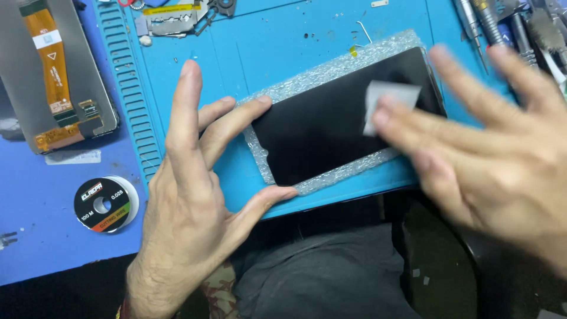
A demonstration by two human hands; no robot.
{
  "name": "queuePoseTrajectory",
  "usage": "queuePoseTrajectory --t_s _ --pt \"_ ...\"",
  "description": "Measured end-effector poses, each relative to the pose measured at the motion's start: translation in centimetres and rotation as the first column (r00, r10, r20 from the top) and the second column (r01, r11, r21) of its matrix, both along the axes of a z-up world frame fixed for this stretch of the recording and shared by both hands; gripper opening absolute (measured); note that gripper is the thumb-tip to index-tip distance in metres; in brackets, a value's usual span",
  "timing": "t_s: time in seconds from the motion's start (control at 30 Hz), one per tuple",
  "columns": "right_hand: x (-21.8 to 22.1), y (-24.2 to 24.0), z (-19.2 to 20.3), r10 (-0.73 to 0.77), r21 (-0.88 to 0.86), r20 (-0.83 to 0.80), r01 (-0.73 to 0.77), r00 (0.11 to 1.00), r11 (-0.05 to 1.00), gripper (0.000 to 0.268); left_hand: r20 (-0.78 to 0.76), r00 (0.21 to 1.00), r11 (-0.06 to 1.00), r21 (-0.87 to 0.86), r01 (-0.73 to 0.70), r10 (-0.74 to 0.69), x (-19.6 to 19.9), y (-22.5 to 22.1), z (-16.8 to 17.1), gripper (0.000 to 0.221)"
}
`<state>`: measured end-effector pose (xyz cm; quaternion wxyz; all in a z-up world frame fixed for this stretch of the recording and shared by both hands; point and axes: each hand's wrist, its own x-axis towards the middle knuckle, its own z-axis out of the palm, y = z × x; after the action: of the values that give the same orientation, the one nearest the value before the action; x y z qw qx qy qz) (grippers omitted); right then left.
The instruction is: Cleaning a mobile phone screen using a small wipe on a repair mat
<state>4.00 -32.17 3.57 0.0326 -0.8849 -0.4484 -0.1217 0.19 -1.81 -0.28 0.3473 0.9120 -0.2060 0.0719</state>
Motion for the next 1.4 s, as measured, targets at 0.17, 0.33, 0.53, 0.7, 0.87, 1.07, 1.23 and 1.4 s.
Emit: queuePoseTrajectory --t_s 0.17,0.33,0.53,0.7,0.87,1.07,1.23,1.4 --pt "-0.3 0.7 -0.3 0.083 0.079 -0.099 -0.075 0.992 0.994 0.042 -0.013 1.000 1.000 -0.011 -0.004 0.004 0.0 -0.2 0.0 0.124" --pt "0.9 -0.1 -1.1 -0.002 0.017 0.079 0.000 0.997 1.000 0.054 0.017 1.000 1.000 0.005 0.010 -0.010 0.0 -0.1 -0.1 0.123" --pt "1.0 -1.9 -0.1 -0.112 -0.020 -0.107 0.110 0.988 0.994 0.048 0.027 0.999 1.000 0.017 0.017 -0.018 0.1 -0.1 0.0 0.126" --pt "-0.5 -1.4 0.2 0.003 0.049 -0.231 0.008 0.973 0.999 0.047 -0.003 1.000 1.000 -0.006 0.011 -0.011 0.1 -0.1 -0.1 0.126" --pt "-0.5 -0.6 -0.3 -0.055 0.113 -0.180 0.076 0.982 0.991 0.045 0.031 0.999 1.000 0.001 0.023 -0.023 0.2 -0.2 -0.2 0.124" --pt "0.1 -2.9 -1.5 -0.062 -0.079 -0.089 0.055 0.994 0.995 0.055 0.014 1.000 1.000 0.021 0.010 -0.010 -0.2 0.1 -0.2 0.129" --pt "-1.0 -1.7 -0.4 0.050 0.018 -0.074 -0.049 0.996 0.999 0.047 0.015 1.000 1.000 -0.008 0.007 -0.007 0.0 -0.2 -0.3 0.127" --pt "-1.1 -1.5 -0.4 -0.087 -0.008 -0.088 0.087 0.992 0.996 0.047 0.029 0.999 1.000 0.010 0.023 -0.023 0.2 -0.3 -0.1 0.125"
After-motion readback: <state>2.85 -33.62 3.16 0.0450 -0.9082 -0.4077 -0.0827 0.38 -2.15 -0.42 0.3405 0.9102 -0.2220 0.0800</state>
